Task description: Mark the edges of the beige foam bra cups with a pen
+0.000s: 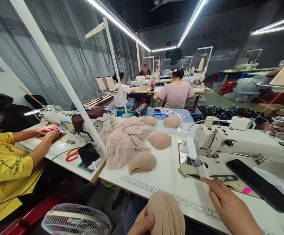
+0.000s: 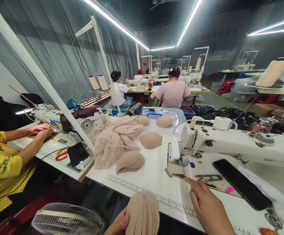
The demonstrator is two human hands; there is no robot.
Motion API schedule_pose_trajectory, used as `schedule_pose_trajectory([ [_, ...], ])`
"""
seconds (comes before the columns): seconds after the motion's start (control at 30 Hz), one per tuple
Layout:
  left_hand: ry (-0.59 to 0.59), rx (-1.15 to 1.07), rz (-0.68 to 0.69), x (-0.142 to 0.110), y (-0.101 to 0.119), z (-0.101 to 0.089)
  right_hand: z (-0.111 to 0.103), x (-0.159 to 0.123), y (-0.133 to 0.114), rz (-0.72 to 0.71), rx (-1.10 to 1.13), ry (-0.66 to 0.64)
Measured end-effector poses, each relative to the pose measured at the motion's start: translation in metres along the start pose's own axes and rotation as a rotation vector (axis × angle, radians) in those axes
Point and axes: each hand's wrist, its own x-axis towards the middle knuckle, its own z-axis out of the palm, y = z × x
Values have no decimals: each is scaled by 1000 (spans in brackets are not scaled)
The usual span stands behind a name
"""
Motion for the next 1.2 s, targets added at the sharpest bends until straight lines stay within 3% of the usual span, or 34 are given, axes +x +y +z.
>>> schedule_pose_trajectory([
  [0.07,-84,-33,-28,-6,6,15,2,-27,-21,25,389,-137],
  [0.13,-161,-67,-60,-9,9,29,7,-56,-54,149,808,-198],
  [0.3,-274,-209,-151,-8,-3,48,18,-99,-139,657,1548,-11],
  [0.37,-257,-251,-193,-9,-11,48,20,-104,-153,769,1736,72],
  [0.43,-187,-270,-221,-11,-17,44,22,-107,-151,778,1843,126],
  [0.53,-95,-241,-244,-15,-21,37,31,-115,-132,707,1853,107],
  [0.67,-99,-265,-269,-20,-23,31,45,-124,-115,641,1807,104],
  [1.0,-157,-221,-179,-27,-22,42,38,-112,-139,452,1606,29],
  [1.2,-189,-179,-213,-24,-23,44,41,-110,-131,355,1423,21],
])
